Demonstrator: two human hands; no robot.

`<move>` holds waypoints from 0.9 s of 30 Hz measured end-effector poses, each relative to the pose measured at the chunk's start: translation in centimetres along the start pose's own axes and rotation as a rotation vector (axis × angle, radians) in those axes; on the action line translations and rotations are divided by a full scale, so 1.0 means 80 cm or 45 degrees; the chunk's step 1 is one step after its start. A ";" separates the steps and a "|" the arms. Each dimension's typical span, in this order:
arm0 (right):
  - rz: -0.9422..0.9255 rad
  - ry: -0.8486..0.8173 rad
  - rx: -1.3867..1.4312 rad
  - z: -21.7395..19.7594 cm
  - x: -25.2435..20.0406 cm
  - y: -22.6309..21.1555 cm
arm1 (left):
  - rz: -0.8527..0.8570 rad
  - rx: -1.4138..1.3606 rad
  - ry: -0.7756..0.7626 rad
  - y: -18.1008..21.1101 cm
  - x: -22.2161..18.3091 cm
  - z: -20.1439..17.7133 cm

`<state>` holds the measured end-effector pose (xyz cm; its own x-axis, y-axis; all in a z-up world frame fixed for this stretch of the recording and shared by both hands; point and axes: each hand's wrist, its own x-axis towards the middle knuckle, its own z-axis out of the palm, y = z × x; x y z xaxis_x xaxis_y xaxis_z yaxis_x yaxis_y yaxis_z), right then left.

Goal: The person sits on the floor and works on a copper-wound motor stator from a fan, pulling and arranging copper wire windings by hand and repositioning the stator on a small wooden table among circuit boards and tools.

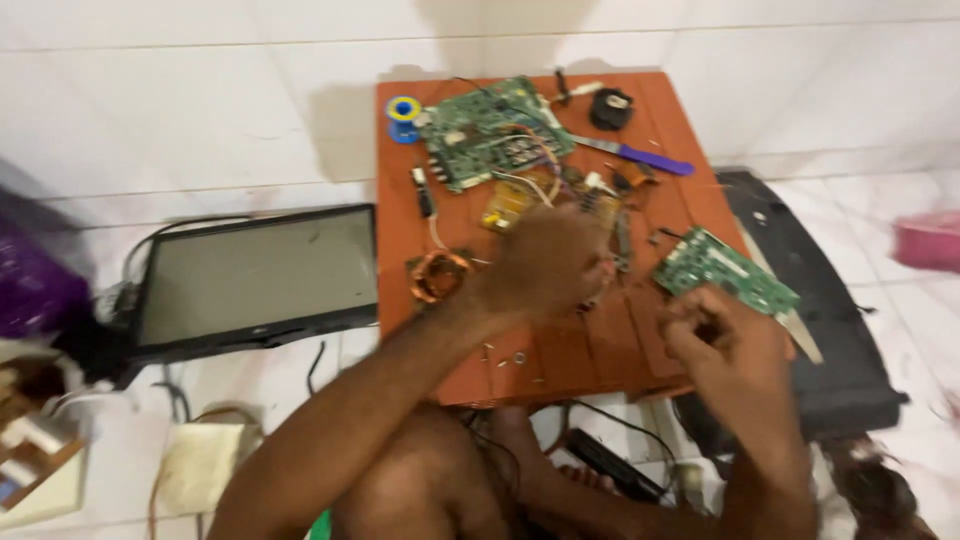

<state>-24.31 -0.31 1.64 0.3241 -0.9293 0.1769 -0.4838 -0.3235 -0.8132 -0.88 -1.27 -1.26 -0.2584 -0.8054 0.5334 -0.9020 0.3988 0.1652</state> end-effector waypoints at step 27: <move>0.125 -0.770 -0.103 -0.003 0.095 0.042 | -0.260 -0.178 -0.300 -0.021 0.002 0.005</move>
<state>-23.67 -8.50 0.39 0.6670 -0.6978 -0.2612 -0.5869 -0.2761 -0.7611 0.46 -2.21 -1.76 -0.1645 -0.9476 0.2740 -0.8914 0.2617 0.3699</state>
